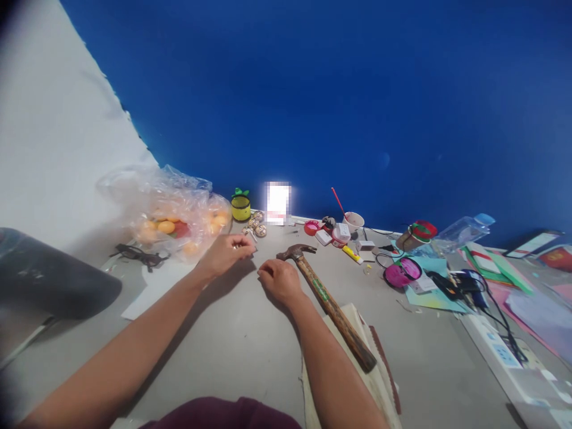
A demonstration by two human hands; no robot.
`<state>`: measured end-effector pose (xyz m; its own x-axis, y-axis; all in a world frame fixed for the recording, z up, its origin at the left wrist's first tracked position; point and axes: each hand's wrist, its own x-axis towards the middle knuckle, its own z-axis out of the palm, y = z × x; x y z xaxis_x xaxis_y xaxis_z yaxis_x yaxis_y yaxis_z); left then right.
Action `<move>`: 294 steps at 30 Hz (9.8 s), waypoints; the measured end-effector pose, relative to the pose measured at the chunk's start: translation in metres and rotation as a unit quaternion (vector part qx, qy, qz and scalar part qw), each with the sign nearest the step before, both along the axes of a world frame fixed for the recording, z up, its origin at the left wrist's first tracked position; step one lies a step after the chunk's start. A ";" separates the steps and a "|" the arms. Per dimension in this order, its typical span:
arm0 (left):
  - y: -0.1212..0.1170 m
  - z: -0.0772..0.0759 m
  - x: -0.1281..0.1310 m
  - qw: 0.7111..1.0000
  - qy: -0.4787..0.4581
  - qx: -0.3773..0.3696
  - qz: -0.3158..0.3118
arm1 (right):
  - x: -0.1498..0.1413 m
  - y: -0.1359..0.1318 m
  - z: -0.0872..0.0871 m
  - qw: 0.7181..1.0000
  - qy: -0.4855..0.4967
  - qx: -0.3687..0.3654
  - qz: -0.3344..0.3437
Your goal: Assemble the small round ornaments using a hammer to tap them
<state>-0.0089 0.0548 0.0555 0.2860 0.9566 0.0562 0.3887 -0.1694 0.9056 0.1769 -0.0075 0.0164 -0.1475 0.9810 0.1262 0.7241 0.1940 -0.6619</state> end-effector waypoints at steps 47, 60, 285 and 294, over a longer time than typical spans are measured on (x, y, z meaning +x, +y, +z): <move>-0.058 -0.042 0.017 0.936 -0.292 -0.197 0.022 | -0.026 -0.039 0.117 0.802 0.574 -0.165 0.025; -0.054 -0.051 0.019 0.930 -0.297 -0.212 0.039 | -0.029 0.008 0.046 0.906 0.413 -0.057 -0.075; -0.055 -0.052 0.015 0.953 -0.254 -0.163 0.013 | -0.011 0.007 -0.009 0.965 0.224 0.018 -0.133; -0.049 -0.040 0.012 0.877 -0.387 -0.285 0.027 | 0.012 0.006 -0.001 0.977 -0.058 0.085 -0.185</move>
<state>0.0035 0.0055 0.0156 0.3265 0.9033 -0.2783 -0.3858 0.3961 0.8332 0.1889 -0.0019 0.0152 0.1908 0.9363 0.2947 0.8341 0.0037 -0.5517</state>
